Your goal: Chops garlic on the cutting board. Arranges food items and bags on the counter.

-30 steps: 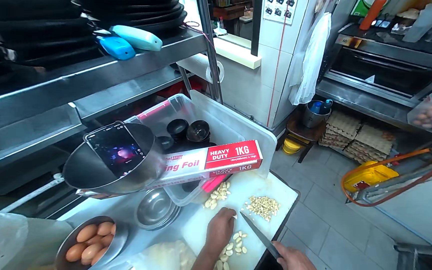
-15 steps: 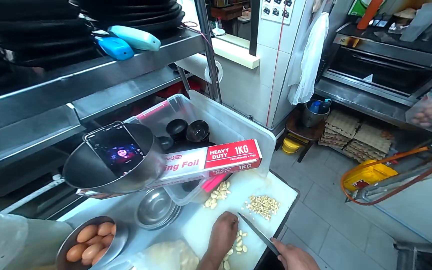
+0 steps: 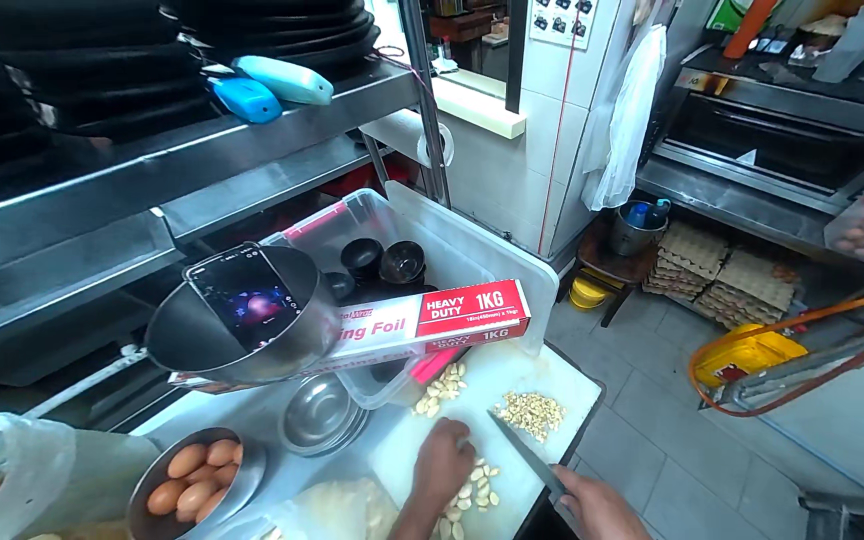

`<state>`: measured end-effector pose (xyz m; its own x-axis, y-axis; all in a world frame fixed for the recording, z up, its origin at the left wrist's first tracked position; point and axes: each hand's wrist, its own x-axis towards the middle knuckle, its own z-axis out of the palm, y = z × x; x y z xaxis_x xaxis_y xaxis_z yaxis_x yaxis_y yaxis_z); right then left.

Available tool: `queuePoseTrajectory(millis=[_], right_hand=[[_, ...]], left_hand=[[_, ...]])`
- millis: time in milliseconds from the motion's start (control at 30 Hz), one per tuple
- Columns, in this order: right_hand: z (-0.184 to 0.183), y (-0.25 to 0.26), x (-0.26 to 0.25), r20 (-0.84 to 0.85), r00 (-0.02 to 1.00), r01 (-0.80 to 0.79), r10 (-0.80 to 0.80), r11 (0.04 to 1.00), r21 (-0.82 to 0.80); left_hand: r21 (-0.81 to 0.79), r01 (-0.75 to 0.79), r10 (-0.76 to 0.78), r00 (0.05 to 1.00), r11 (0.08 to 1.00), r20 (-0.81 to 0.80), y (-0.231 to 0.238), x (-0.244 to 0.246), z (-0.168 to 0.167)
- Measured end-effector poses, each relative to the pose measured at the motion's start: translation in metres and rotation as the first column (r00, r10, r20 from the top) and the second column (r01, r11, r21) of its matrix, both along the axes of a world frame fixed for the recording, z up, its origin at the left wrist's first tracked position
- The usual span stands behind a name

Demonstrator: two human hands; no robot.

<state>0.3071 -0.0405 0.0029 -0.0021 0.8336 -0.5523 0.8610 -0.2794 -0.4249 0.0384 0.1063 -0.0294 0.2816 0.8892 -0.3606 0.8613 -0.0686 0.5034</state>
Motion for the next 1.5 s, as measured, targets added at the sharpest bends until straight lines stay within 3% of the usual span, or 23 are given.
queuePoseTrajectory(millis=[100,233,400,533,667,767,967,1067,1200,1333,1400,1500], right_hand=[[0.0,-0.004,0.005,-0.003,1.0,-0.003,0.003,0.998,0.058],[-0.003,-0.009,0.005,0.0,0.997,-0.073,0.073,0.996,0.049],[-0.007,-0.011,0.006,-0.009,1.0,0.008,-0.008,1.0,0.028],[-0.007,-0.014,0.007,-0.018,0.999,-0.036,0.036,0.999,0.033],[-0.01,-0.017,0.005,-0.046,0.998,-0.034,0.035,0.999,0.033],[-0.011,-0.017,0.003,-0.04,0.999,-0.031,0.032,0.999,0.04],[0.017,-0.02,-0.004,0.084,0.994,-0.07,0.068,0.997,0.014],[0.028,-0.024,-0.01,0.127,0.989,-0.074,0.077,0.997,-0.023],[0.013,-0.02,-0.014,0.113,0.991,-0.063,0.065,0.998,-0.025],[0.007,-0.007,-0.013,0.092,0.993,-0.077,0.077,0.997,-0.008],[0.008,-0.005,-0.011,0.081,0.994,-0.08,0.08,0.997,0.006],[0.002,-0.007,-0.01,0.077,0.993,-0.087,0.086,0.996,0.01]], left_hand=[[0.122,-0.238,0.254,0.958,0.963,-0.136,0.019,-0.014,0.007],[0.149,-0.253,0.281,0.936,0.956,-0.213,0.029,-0.022,-0.008],[-0.032,-0.121,0.118,0.99,0.992,-0.075,0.006,-0.004,-0.014],[0.138,-0.084,0.077,0.995,0.987,0.059,-0.003,-0.001,-0.019],[0.295,0.301,-0.33,0.943,0.907,0.052,0.004,-0.008,-0.028],[0.29,0.443,-0.454,0.891,0.848,-0.033,0.006,-0.002,-0.033],[0.1,0.329,-0.32,0.943,0.939,-0.091,-0.001,0.022,-0.022],[0.078,0.302,-0.294,0.951,0.95,-0.097,-0.006,0.028,-0.02],[0.078,0.313,-0.303,0.946,0.946,-0.119,-0.007,0.03,-0.02],[-0.155,0.31,-0.332,0.931,0.938,-0.152,-0.005,0.027,0.004],[-0.182,0.192,-0.221,0.963,0.964,-0.154,0.003,0.017,0.01],[0.028,-0.103,0.106,0.971,0.994,-0.212,0.016,-0.001,0.011]])
